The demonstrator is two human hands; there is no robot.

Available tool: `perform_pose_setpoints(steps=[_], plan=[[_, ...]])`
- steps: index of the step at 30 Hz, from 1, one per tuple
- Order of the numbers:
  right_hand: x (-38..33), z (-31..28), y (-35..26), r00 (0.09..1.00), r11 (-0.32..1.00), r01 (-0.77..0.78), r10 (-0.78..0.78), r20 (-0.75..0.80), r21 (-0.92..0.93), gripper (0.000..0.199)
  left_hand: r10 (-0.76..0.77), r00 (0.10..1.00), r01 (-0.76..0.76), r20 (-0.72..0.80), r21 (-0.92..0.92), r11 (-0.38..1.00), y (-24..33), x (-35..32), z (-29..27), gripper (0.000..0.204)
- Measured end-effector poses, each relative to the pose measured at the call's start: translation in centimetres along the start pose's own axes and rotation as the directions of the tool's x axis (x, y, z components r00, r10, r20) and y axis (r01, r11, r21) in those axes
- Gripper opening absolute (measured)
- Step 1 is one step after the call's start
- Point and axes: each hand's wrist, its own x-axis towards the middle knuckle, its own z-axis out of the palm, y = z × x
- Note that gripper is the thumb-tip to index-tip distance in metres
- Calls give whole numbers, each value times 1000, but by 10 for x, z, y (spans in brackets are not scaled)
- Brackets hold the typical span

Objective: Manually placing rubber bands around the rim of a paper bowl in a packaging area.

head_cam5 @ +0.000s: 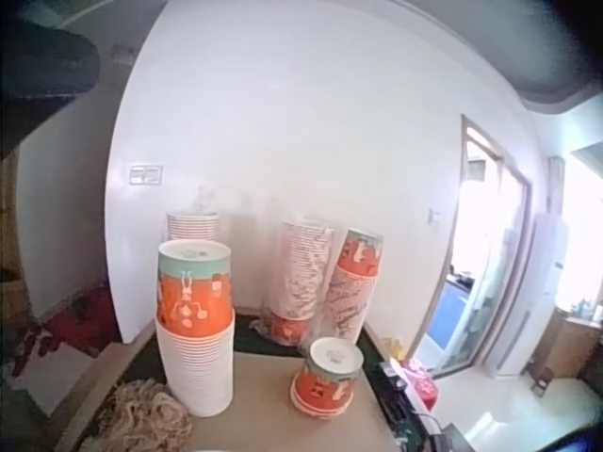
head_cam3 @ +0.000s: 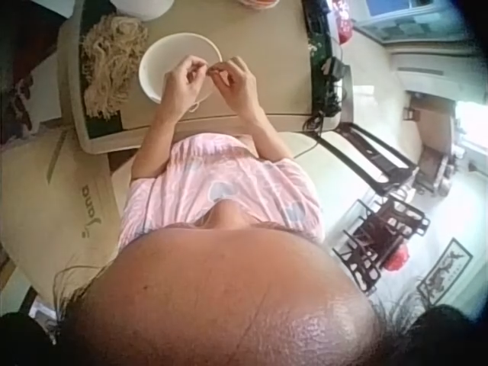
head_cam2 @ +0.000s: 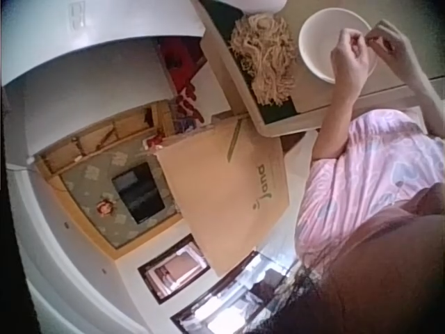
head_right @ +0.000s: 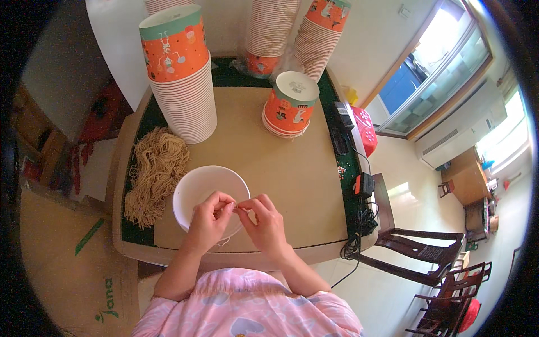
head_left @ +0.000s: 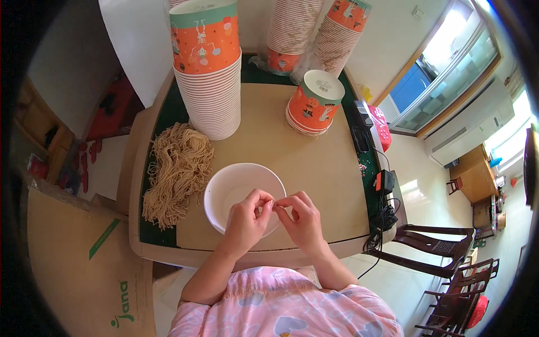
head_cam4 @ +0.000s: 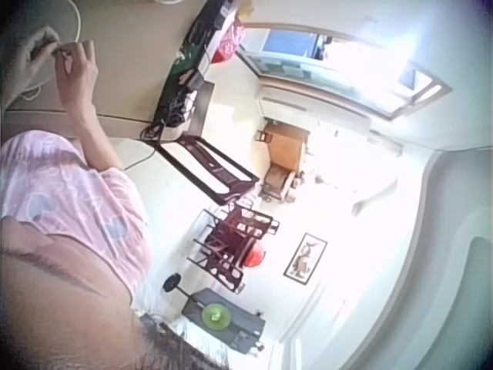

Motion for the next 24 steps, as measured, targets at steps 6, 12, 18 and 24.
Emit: perform_pose_setpoints(steps=[6, 12, 18, 24], plan=[[0, 6, 4, 998, 996, 41, -36, -57, 81, 11, 29, 999, -31, -25, -55, 998, 1, -1, 1, 12], [-4, 11, 9, 992, 978, 32, -6, -126, 206, 11, -17, 1000, 18, 22, -81, 997, 1, -3, -1, 17], [-7, 15, 15, 992, 982, 14, 10, -123, 187, 10, -9, 1000, 8, -16, -67, 998, 1, -4, 3, 13], [-6, 13, 14, 995, 978, 20, 1, -100, 210, 10, 0, 999, -2, -40, -59, 998, -4, -4, 4, 10]])
